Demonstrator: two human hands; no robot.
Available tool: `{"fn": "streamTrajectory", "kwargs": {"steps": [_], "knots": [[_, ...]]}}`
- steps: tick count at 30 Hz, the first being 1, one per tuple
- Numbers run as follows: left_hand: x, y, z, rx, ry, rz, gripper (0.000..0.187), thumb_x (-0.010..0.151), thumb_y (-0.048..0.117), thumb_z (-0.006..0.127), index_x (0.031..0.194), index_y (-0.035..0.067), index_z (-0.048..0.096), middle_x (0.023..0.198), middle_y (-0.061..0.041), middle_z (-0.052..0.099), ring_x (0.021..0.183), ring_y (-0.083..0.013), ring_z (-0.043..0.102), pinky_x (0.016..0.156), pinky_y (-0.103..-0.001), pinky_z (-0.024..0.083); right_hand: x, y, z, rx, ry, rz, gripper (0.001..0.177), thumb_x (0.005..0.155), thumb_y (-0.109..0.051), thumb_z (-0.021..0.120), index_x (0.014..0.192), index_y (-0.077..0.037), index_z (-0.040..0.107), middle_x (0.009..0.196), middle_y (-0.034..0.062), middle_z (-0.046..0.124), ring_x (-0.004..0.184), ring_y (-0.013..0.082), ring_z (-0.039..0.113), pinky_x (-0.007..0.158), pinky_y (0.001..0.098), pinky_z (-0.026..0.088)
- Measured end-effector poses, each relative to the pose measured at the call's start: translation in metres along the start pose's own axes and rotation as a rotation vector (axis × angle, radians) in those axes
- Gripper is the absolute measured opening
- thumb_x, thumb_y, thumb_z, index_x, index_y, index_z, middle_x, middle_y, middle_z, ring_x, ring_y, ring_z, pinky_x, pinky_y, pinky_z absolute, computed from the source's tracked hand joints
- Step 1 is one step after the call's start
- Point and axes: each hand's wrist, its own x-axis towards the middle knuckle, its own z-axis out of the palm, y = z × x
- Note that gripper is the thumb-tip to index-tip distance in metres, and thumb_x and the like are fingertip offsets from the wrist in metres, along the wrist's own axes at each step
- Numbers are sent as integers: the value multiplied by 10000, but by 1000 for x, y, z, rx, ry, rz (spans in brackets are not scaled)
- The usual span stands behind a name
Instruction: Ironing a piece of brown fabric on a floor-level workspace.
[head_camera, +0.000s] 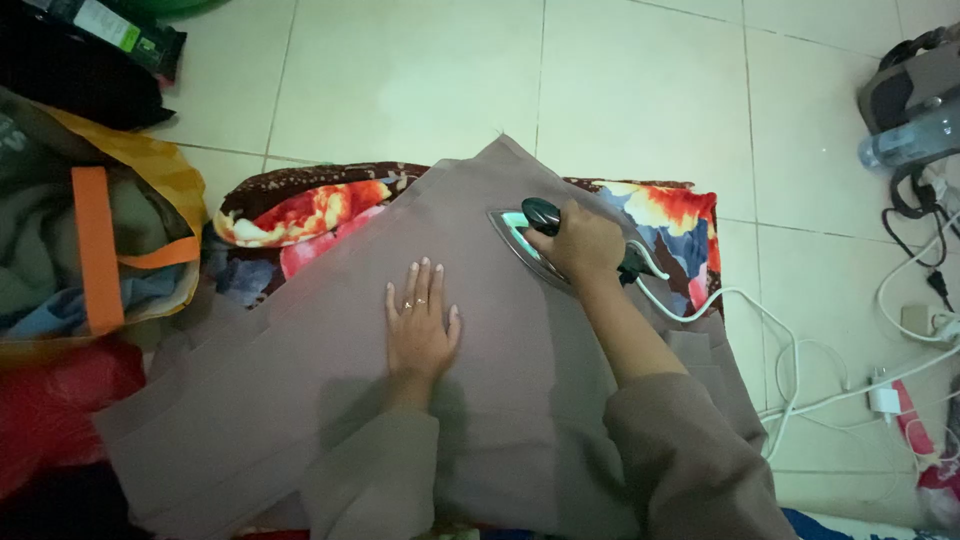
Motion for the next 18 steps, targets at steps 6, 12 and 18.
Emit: {"fn": "streamTrajectory", "kwargs": {"steps": [6,12,18], "knots": [[4,9,-17,-1,-58,-61,695,949,377,517,1560,88,355,1642,-117,307,1538,-260,240,1224,-585,168,-2,5,5,21,218,-100,655,758,-700,794,793,-54,695,557,122,659,451,281,656,425,418,516],[0,1,5,11,57,-3,692,938,371,542,1537,58,392,1609,-149,352,1504,-292,275,1197,-595,196,-3,3,4,66,95,-39,644,805,-689,757,866,-52,691,603,122,673,480,276,682,426,424,533],[2,11,-20,-3,15,-42,665,952,368,532,1534,79,393,1628,-129,353,1535,-277,274,1226,-583,188,-3,4,6,61,286,-77,611,719,-672,784,786,-69,714,600,153,676,523,340,677,484,475,530]]}}
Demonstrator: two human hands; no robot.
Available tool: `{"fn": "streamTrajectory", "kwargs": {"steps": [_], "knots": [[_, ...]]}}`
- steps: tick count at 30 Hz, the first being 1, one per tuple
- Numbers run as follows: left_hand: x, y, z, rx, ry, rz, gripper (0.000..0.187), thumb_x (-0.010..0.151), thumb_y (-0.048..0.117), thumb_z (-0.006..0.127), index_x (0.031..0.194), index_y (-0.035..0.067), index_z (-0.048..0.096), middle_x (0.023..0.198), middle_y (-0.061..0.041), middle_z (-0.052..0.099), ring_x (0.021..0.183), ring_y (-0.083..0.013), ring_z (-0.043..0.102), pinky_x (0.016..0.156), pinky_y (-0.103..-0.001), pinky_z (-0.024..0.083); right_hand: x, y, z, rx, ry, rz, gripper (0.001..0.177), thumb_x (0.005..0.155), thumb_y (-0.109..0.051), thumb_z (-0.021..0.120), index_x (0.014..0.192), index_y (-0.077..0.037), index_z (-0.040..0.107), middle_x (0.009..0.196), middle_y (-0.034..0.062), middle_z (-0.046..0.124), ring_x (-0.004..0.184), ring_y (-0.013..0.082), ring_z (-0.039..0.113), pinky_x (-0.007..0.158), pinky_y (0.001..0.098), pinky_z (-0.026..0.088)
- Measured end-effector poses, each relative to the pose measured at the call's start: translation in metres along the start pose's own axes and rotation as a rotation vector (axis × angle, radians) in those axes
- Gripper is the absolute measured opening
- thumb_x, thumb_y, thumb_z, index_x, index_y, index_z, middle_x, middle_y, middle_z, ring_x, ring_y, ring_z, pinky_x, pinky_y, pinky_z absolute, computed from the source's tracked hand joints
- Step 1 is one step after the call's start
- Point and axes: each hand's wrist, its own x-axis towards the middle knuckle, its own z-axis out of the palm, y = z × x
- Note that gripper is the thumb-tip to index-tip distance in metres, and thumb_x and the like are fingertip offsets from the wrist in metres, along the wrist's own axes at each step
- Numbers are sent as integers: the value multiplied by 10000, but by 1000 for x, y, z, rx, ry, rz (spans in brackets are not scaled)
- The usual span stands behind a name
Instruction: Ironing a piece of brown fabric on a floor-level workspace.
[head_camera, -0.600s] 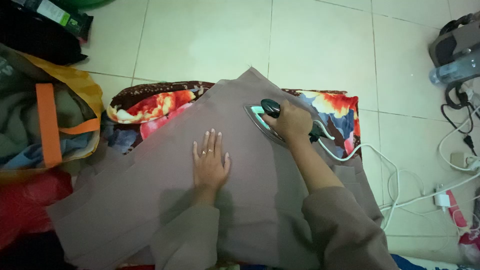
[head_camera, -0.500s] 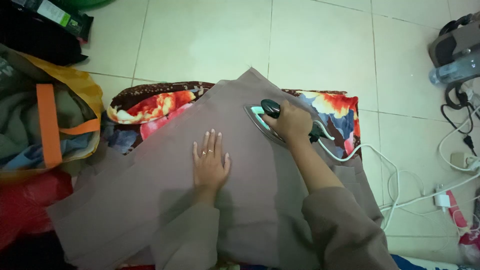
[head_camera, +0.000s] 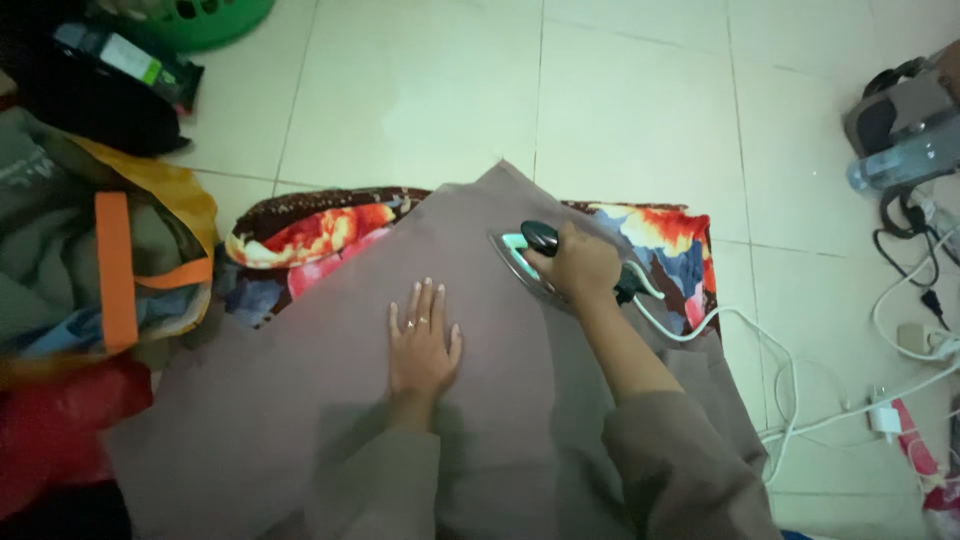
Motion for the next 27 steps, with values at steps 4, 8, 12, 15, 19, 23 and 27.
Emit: {"fn": "streamTrajectory", "kwargs": {"steps": [4,8,12,15,19,23,27], "knots": [[0,0,-3,0,-19,2,666,954,361,526,1533,62,386,1617,-137,350,1525,-282,275,1218,-589,183,2,1,-4,49,-17,-12,599,748,-650,771,794,-54,725,619,157,681,547,342,687,522,476,548],[1,0,-2,-20,-24,15,670,957,359,515,1536,58,362,1621,-150,319,1509,-292,259,1199,-584,171,6,0,-8,68,-184,60,606,759,-656,751,816,-54,742,641,166,697,574,333,715,537,478,570],[2,8,-15,-21,-95,-57,661,953,365,494,1545,112,343,1634,-106,296,1531,-259,238,1227,-566,155,1,4,-7,63,-190,39,594,690,-658,782,820,-79,786,686,184,716,658,362,720,621,483,574],[2,6,-6,-11,-81,-55,641,952,306,484,1541,97,346,1627,-110,296,1517,-261,238,1214,-565,157,-11,7,-5,87,-256,-6,604,648,-662,784,966,-150,811,761,165,741,709,365,730,635,497,572],[-7,-4,12,6,35,23,615,957,240,483,1526,34,374,1604,-153,346,1496,-304,268,1191,-563,179,-43,4,-4,21,-469,34,755,704,-746,752,1118,-114,746,817,134,748,742,305,755,625,467,600],[-13,-4,5,-41,34,-19,569,956,241,484,1494,72,410,1574,-121,416,1504,-272,316,1232,-519,209,-84,0,-18,98,-375,-16,700,659,-720,778,1084,-164,771,838,138,756,781,346,740,677,486,575],[-31,-6,-1,1,33,5,483,971,228,501,1432,89,465,1535,-122,456,1490,-274,352,1252,-489,244,-123,-1,-27,158,-273,-90,607,640,-638,808,1026,-170,783,791,155,750,745,378,731,671,505,572]]}}
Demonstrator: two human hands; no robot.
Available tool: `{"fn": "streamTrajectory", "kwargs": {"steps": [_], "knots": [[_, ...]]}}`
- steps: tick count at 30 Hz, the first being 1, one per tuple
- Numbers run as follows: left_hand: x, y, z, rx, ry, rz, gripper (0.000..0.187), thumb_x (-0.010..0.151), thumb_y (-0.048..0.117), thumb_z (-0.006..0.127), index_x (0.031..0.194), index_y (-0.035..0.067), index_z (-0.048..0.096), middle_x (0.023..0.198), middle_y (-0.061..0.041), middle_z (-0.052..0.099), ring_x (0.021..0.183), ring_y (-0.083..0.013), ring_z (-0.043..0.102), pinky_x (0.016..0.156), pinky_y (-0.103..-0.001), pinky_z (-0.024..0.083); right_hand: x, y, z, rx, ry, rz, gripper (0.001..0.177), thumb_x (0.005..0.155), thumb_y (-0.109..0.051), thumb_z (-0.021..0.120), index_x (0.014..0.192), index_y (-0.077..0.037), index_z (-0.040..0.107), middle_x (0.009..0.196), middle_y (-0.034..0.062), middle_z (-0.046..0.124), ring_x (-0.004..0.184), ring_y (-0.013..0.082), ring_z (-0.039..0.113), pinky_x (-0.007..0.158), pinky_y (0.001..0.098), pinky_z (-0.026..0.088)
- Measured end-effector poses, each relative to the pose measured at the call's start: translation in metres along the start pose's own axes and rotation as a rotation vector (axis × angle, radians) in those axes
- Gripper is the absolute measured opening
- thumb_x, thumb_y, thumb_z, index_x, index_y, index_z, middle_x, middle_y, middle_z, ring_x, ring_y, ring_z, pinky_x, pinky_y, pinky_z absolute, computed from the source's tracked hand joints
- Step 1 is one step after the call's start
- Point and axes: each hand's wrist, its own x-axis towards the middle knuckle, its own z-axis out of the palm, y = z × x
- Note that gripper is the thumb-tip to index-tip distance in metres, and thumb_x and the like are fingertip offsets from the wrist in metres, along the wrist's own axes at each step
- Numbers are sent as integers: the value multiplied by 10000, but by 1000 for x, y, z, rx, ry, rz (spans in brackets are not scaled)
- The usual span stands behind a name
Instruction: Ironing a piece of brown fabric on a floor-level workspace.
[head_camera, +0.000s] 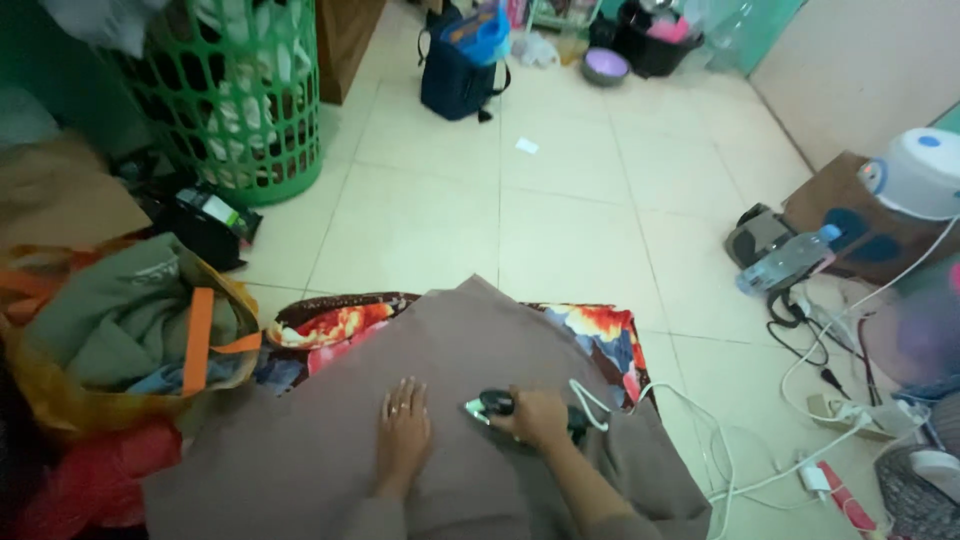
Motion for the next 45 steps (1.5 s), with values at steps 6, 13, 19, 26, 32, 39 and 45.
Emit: {"fn": "streamTrajectory", "kwargs": {"steps": [6,13,19,26,32,39,45], "knots": [[-38,5,-15,-25,-34,-1,516,967,250,522,1457,106,448,1558,-119,405,1474,-295,337,1210,-501,253,-40,-14,-10,1,-118,23,518,704,-614,791,907,-139,758,815,141,748,763,369,724,707,502,567],[-79,16,-43,32,-179,-10,572,978,284,520,1510,129,379,1597,-125,312,1495,-294,261,1222,-517,217,-63,-25,-28,61,-233,-6,526,780,-623,743,1022,-156,739,927,136,758,911,326,721,849,468,551],[-107,24,-41,59,-354,-118,622,1009,338,519,1561,167,290,1665,-106,194,1537,-283,185,1235,-531,189,-82,-40,-33,-131,-149,-19,808,817,-650,722,1323,-57,512,1255,189,583,1218,373,526,1063,560,347],[-122,29,-49,48,-497,-156,633,1034,348,539,1582,172,278,1672,-111,177,1554,-319,164,1249,-546,177,-74,-11,0,-4,-181,-98,812,849,-718,643,1308,-52,565,1218,242,602,1123,430,577,957,544,449],[-133,31,-51,39,-450,-142,607,1024,368,534,1563,178,329,1672,-110,194,1545,-305,198,1242,-542,208,-88,-25,-33,61,-382,-134,825,761,-865,589,977,-88,764,951,193,734,937,386,701,828,511,537],[-110,33,-34,58,-353,-140,523,1048,376,476,1516,164,380,1630,-121,243,1518,-327,232,1209,-570,229,-86,-34,-33,-44,-231,-48,781,654,-841,727,830,-81,767,811,181,721,781,374,718,726,506,568],[-49,22,-36,88,-426,-157,515,1049,349,482,1523,161,414,1678,-109,245,1448,-329,369,1201,-519,296,-73,-23,-22,34,-15,-88,625,686,-688,769,824,-79,754,774,172,736,706,383,723,661,501,574]]}}
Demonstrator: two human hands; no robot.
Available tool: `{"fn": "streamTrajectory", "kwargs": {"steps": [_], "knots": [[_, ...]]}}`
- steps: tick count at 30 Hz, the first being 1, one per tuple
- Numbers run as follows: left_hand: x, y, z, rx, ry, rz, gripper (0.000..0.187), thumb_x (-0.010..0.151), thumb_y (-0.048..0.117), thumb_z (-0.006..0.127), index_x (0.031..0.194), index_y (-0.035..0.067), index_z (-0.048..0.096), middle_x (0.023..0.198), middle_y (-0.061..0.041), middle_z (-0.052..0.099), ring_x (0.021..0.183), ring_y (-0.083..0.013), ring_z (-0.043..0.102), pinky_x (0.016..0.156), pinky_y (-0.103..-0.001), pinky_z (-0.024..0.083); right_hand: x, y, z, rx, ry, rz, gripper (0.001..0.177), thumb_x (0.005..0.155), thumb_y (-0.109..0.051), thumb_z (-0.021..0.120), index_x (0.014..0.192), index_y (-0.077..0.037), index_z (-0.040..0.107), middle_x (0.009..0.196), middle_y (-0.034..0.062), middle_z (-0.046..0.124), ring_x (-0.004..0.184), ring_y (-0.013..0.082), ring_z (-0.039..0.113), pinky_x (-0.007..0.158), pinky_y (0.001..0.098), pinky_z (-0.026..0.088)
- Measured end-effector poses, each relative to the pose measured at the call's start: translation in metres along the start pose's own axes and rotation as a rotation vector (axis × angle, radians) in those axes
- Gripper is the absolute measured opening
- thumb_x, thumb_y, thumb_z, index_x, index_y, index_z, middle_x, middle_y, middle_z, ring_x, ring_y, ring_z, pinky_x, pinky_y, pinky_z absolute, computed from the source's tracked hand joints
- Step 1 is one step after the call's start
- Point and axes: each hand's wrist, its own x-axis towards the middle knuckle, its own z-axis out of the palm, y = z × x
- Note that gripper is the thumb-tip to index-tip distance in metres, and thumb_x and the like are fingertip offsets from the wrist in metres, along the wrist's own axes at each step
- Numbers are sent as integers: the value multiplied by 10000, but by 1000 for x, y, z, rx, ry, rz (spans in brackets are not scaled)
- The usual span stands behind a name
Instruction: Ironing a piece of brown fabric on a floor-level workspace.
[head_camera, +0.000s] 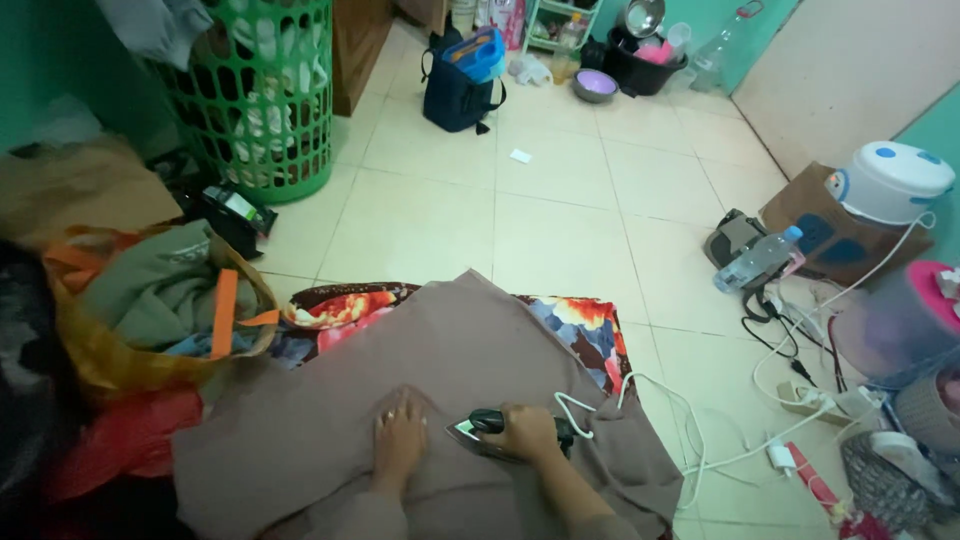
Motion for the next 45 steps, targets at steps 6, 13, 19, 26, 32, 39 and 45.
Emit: {"fn": "streamTrajectory", "kwargs": {"steps": [6,13,19,26,32,39,45], "knots": [[68,-10,20,-10,273,35,510,1003,339,547,1456,114,483,1592,-125,354,1480,-320,314,1196,-531,274,34,21,21,-39,17,-20,645,713,-661,779,909,-47,740,784,189,739,683,381,728,619,503,575],[107,-1,-39,-74,114,3,563,982,361,562,1512,231,425,1662,-79,284,1553,-263,237,1252,-512,211,83,7,-3,-30,24,66,654,702,-707,756,855,-71,747,792,158,750,691,365,735,600,504,570],[116,-23,0,-126,359,193,563,997,371,476,1529,220,374,1688,-104,247,1541,-310,193,1170,-591,120,121,11,6,-134,-143,186,703,785,-747,685,929,-59,726,790,141,742,658,283,764,587,443,600],[106,-18,-10,-57,383,142,589,1007,373,405,1552,165,321,1647,-69,262,1532,-237,201,1236,-554,131,159,7,0,-86,110,84,691,713,-743,741,751,-53,760,685,169,724,585,337,706,561,456,559],[108,-15,-18,-49,360,155,608,985,380,455,1531,136,347,1614,-99,298,1502,-263,224,1210,-564,149,197,9,15,-154,91,149,724,727,-775,724,753,-52,747,628,169,709,549,313,706,508,451,553],[103,-15,-25,-92,410,173,609,972,378,489,1524,140,389,1615,-99,333,1513,-255,255,1219,-570,174,243,-5,5,-72,55,241,700,696,-729,761,816,-39,770,723,212,732,650,368,726,575,480,561],[110,-19,-21,-82,339,143,617,989,382,458,1541,127,354,1625,-89,318,1513,-245,249,1214,-558,177,256,-18,-8,-44,-101,374,678,713,-691,776,923,-46,799,890,203,753,850,373,743,743,463,588]]}}
